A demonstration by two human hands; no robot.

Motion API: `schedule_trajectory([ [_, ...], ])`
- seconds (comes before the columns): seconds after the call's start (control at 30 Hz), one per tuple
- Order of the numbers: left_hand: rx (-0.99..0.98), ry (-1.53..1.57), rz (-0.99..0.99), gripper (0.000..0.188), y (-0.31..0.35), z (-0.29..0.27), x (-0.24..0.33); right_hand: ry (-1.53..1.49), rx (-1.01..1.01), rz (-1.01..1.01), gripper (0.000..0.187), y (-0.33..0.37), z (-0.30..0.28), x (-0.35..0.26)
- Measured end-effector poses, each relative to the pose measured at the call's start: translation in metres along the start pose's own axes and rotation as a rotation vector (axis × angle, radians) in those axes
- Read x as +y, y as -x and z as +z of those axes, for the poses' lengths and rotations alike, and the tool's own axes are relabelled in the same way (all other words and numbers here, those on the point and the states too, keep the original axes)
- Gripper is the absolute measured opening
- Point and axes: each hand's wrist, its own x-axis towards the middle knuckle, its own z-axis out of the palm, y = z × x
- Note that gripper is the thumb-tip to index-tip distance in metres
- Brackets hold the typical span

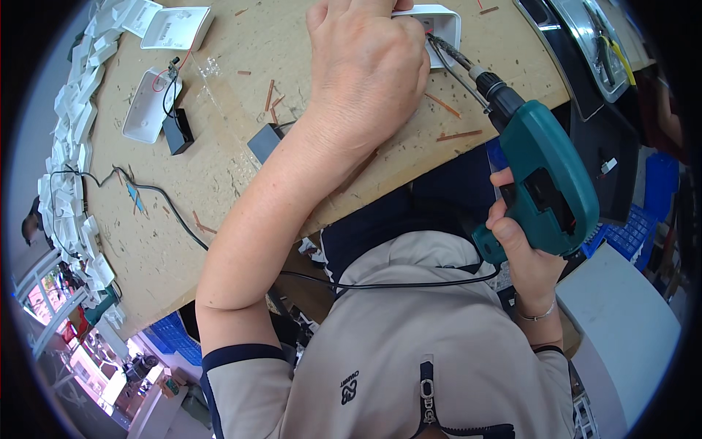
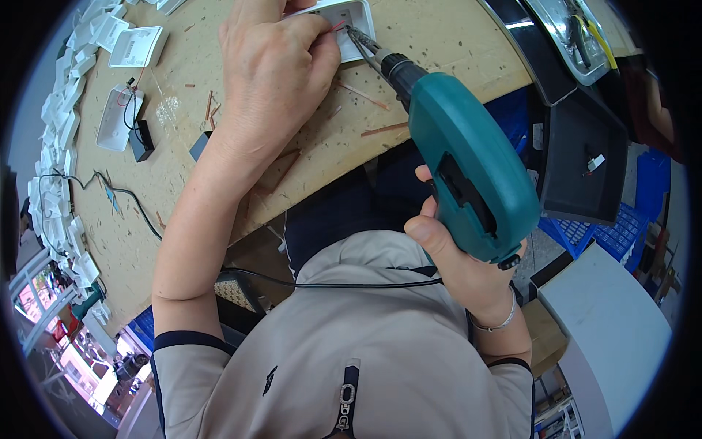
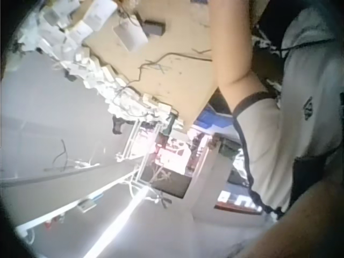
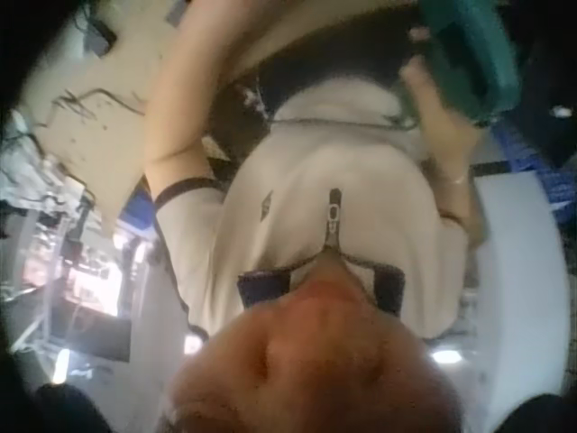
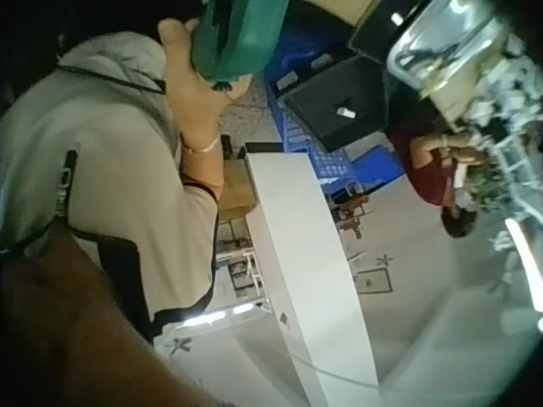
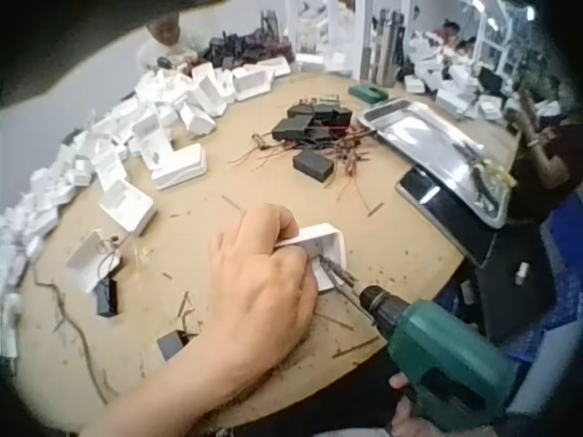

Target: Soldering wires and small electronic components inside plastic boxes using a handheld soldering gun at a manual workstation.

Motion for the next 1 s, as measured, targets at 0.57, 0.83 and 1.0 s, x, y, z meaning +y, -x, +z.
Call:
schedule_trajectory([
  [0.57,-0.192,-0.051,-0.159,0.006,-0.003,-0.011,0.012,-0.019,-0.058,0.051,0.064,0.011,-0.006,-0.002],
  [0.83,-0.199,-0.053,-0.134,0.007,-0.006,-0.016,0.018,-0.036,0.061,-0.049,0.074,0.012,-0.007,-0.002],
  [1.0,0.003,-0.02,0.0,0.007,0.001,-0.002,0.001,-0.022,0.058,-0.101,0.075,0.011,-0.009,-0.002],
])
